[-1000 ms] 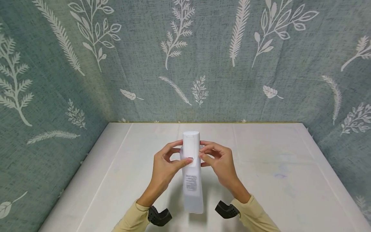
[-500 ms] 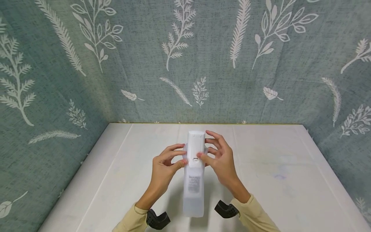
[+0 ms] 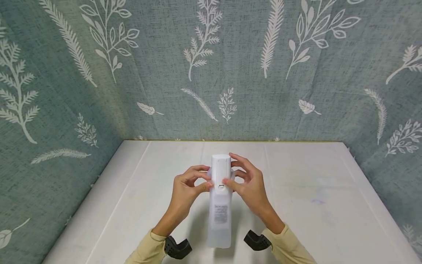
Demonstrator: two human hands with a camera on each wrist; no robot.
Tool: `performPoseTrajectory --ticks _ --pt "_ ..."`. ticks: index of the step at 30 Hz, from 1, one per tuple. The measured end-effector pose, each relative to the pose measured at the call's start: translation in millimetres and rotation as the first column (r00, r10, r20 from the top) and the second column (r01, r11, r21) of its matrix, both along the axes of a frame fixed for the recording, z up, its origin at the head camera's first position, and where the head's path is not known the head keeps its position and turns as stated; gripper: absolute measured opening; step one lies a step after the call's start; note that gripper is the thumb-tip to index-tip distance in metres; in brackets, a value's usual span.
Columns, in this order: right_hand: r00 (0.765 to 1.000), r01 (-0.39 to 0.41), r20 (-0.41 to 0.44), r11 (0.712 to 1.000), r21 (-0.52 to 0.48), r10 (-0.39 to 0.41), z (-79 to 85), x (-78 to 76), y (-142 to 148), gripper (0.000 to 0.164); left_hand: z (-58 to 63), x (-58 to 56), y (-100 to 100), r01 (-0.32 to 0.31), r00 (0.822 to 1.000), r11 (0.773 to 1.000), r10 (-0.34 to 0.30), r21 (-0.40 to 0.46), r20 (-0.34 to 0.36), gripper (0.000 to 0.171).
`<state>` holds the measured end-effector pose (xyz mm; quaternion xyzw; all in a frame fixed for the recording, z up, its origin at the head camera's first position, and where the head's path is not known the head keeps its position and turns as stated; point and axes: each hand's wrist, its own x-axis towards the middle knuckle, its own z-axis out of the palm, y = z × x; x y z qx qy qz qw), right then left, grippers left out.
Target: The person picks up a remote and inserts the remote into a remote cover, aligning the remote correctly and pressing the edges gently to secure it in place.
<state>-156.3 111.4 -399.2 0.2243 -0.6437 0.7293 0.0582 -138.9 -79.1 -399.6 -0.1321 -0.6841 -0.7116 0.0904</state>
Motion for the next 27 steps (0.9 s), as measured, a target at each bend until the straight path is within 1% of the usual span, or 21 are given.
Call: performPoseTrajectory --ticks 4,6,8,10,12,14,17,19,22,27 --pt "1.0 0.023 -0.018 0.999 0.047 -0.022 -1.3 0.3 -1 0.063 -0.6 0.4 3 -0.012 1.0 0.998 0.013 -0.06 0.02 0.027" --pt "1.0 0.009 -0.019 0.999 0.037 -0.009 -2.8 0.5 0 0.063 -0.8 0.6 4 -0.032 0.999 0.997 0.033 -0.077 0.017 0.033" --pt "1.0 -0.016 -0.025 1.0 0.009 0.016 -5.1 0.7 2 0.062 -1.1 0.6 4 -0.053 0.998 0.998 0.054 -0.04 0.017 0.035" --pt "0.998 -0.042 -0.037 0.999 -0.011 0.041 -7.9 1.5 4 0.057 -0.3 0.8 4 -0.081 0.996 0.997 0.081 0.003 0.022 0.036" --pt "0.997 -0.047 -0.065 0.999 -0.005 0.047 -11.3 2.1 6 0.047 0.9 1.5 3 -0.104 0.994 0.994 0.103 0.03 0.031 0.037" --pt "0.996 -0.036 -0.081 0.999 0.011 0.037 -14.6 2.4 8 0.037 0.9 2.3 3 -0.115 0.992 0.993 0.113 0.04 0.052 0.038" --pt "0.996 -0.003 -0.092 0.999 0.032 0.005 -18.5 2.2 9 0.024 1.2 4.8 4 -0.11 0.991 0.994 0.107 0.03 0.079 0.042" --pt "0.996 0.006 -0.089 1.0 0.03 -0.003 -20.0 1.6 10 0.019 0.4 6.5 4 -0.1 0.991 0.995 0.097 0.028 0.093 0.043" --pt "0.995 0.008 -0.099 1.0 0.03 -0.005 -20.2 1.0 11 0.012 -0.6 8.1 4 -0.083 0.992 0.996 0.08 0.032 0.096 0.045" --pt "0.994 0.015 -0.11 1.0 0.02 -0.013 -16.1 1.2 9 0.009 -1.4 7.8 4 -0.063 0.997 0.998 0.062 0.027 0.042 0.047"
